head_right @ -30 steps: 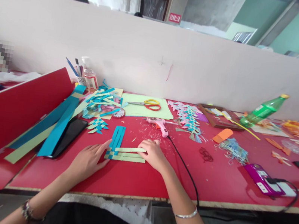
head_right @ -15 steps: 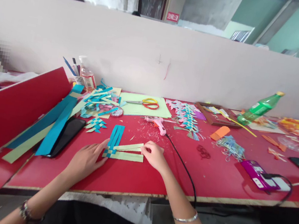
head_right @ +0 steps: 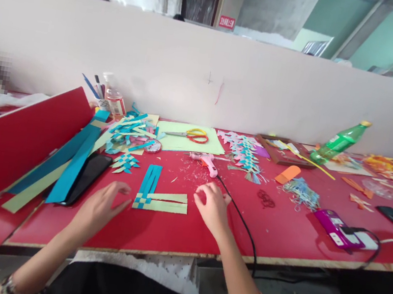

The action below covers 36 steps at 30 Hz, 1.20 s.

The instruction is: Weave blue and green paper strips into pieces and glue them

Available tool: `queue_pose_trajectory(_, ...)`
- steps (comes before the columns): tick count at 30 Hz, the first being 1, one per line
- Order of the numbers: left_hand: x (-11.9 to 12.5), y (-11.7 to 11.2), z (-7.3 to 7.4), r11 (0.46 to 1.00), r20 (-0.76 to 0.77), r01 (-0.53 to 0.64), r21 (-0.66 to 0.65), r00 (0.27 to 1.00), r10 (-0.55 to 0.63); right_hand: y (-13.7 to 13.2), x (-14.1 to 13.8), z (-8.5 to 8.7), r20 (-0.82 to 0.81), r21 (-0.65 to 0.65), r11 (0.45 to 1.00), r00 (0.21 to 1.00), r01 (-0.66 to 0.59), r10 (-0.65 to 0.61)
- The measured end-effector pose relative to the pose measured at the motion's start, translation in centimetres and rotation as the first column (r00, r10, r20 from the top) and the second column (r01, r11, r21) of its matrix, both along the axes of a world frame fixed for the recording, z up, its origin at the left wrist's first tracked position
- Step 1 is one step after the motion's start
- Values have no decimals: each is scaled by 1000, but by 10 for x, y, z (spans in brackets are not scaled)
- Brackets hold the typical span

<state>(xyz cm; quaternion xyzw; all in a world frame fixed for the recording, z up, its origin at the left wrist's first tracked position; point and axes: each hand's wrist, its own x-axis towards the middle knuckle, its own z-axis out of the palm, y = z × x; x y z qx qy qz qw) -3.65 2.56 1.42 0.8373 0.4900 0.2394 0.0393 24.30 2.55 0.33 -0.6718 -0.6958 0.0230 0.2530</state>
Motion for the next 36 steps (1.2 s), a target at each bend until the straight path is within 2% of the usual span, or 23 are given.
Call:
queue_pose_trajectory(5,-9,6,17,991,79,-8,-136,997,19,-7,13,1,101,50,998,994,38,-43)
queue_pose_trajectory(8,-10,8,20,984,46,6,-180,999,2,-12,23,1,84,6,1000,996,-30,29)
queue_pose_trajectory(11,-7,8,17,981,-51,19,-194,998,-29,-17,21,0,-1,4,996,996,-94,94)
queue_pose_trajectory(13,0,8,11,992,-98,50,-112,993,-61,-20,9,-1,-45,41,991,991,-128,130)
queue_pose_trajectory(16,14,9,-1,985,-175,173,20,970,-167,-20,-20,-2,-51,47,964,964,-260,262)
queue_pose_trajectory(19,27,12,-11,980,-269,196,-26,943,-196,-18,-48,-2,-10,-57,925,927,-375,375)
queue_pose_trajectory(21,31,14,-15,979,-293,183,-88,935,-201,-16,-60,-2,23,-110,911,916,-397,401)
queue_pose_trajectory(24,32,14,-15,977,-309,168,-133,929,-202,-16,-66,-3,66,-115,919,920,-377,386)
queue_pose_trajectory(28,31,13,-13,980,-317,157,-121,929,-188,-17,-65,-5,77,-89,943,942,-321,328)
queue_pose_trajectory(36,33,11,-14,986,-353,136,-99,921,-162,-9,-66,-9,-27,-58,994,995,-93,92)
